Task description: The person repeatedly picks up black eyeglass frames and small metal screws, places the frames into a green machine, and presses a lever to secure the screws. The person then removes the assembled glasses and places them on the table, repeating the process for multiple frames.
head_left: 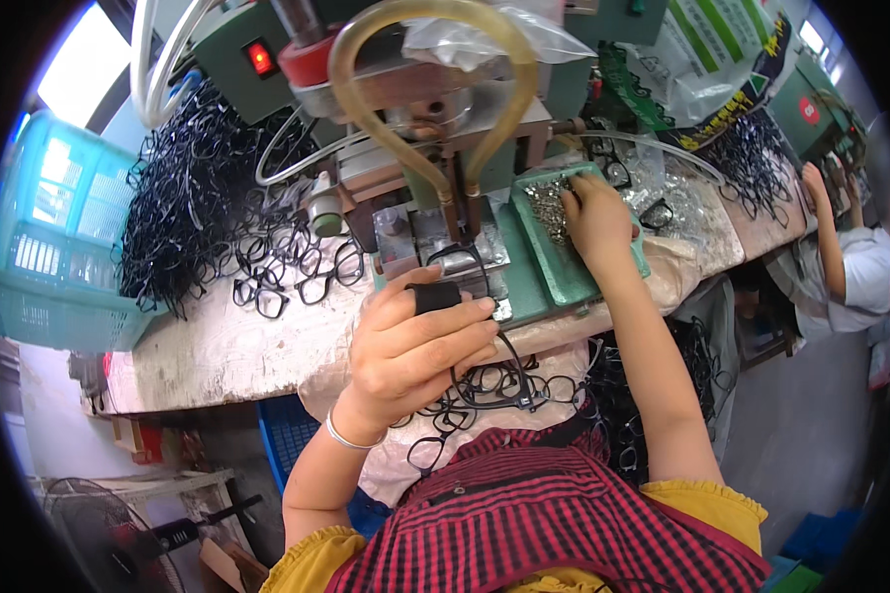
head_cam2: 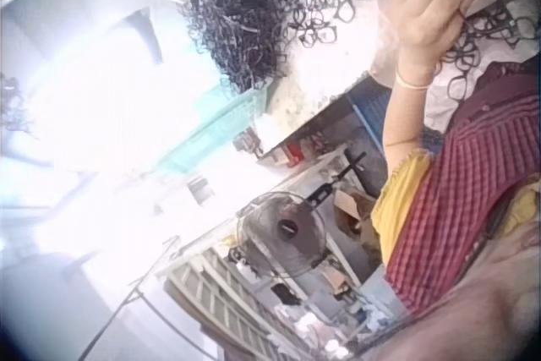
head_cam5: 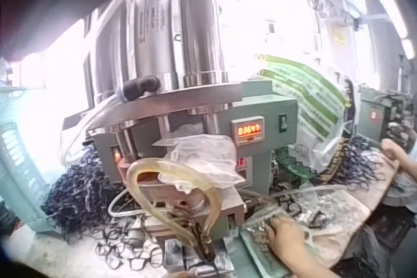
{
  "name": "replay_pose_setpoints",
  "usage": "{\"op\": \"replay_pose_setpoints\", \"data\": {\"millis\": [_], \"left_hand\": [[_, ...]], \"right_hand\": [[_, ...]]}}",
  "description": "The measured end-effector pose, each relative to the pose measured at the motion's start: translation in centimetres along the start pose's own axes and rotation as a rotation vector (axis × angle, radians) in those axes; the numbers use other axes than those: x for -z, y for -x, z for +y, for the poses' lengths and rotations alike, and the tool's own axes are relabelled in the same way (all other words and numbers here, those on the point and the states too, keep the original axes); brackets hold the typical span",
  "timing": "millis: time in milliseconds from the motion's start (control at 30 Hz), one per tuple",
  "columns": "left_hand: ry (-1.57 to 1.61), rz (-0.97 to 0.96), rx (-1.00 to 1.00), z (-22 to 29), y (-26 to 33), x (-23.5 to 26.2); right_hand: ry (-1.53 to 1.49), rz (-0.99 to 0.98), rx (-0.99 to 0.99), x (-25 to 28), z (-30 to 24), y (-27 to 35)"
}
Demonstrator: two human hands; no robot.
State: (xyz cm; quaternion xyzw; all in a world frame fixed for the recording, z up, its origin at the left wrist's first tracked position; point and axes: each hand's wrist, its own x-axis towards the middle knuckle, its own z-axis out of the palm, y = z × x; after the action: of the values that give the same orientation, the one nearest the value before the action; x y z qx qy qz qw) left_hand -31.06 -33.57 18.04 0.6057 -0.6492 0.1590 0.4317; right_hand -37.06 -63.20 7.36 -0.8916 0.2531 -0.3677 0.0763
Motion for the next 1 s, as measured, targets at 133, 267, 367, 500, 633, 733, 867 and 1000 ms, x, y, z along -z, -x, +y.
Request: {"op": "replay_pose_setpoints", "data": {"millis": [133,267,367,500,633,733,867,1000], "left_hand": [[0.008,0.081,0.061,0.3,1.2,-0.8],[0.002,0.091,0.055,0.4,1.3,-0.7],[-0.112,0.012,0.074,1.4,2.2,0.0],[-0.587,0.294,0.3,0.3,10.1,5.0],[-0.744,0.33,0.654,-4.0,11.5,9.8],[-0.66,-0.072,0.646,-9.6,10.7,8.5],[-0.331,-0.265,0.773,-16.3,13.9,4.1],[-0.172,0.032,0.89,-12.5,15.8,3.2]], "right_hand": [[-0.196,0.003,-0.04,1.7,-2.2,1.3],[-0.219,-0.006,0.167,0.2,-4.3,-1.1],[-0.076,-0.144,0.201,-0.9,-4.0,-0.7],[-0.355,-0.083,-0.059,4.3,-3.7,3.0],[-1.032,0.075,-0.614,3.6,-0.1,4.3],[-1.065,0.049,-0.582,1.1,-1.8,2.8],[-0.951,-0.019,-0.499,3.1,-4.3,1.8],[-0.825,-0.066,-0.486,6.1,-2.1,5.1]]}}
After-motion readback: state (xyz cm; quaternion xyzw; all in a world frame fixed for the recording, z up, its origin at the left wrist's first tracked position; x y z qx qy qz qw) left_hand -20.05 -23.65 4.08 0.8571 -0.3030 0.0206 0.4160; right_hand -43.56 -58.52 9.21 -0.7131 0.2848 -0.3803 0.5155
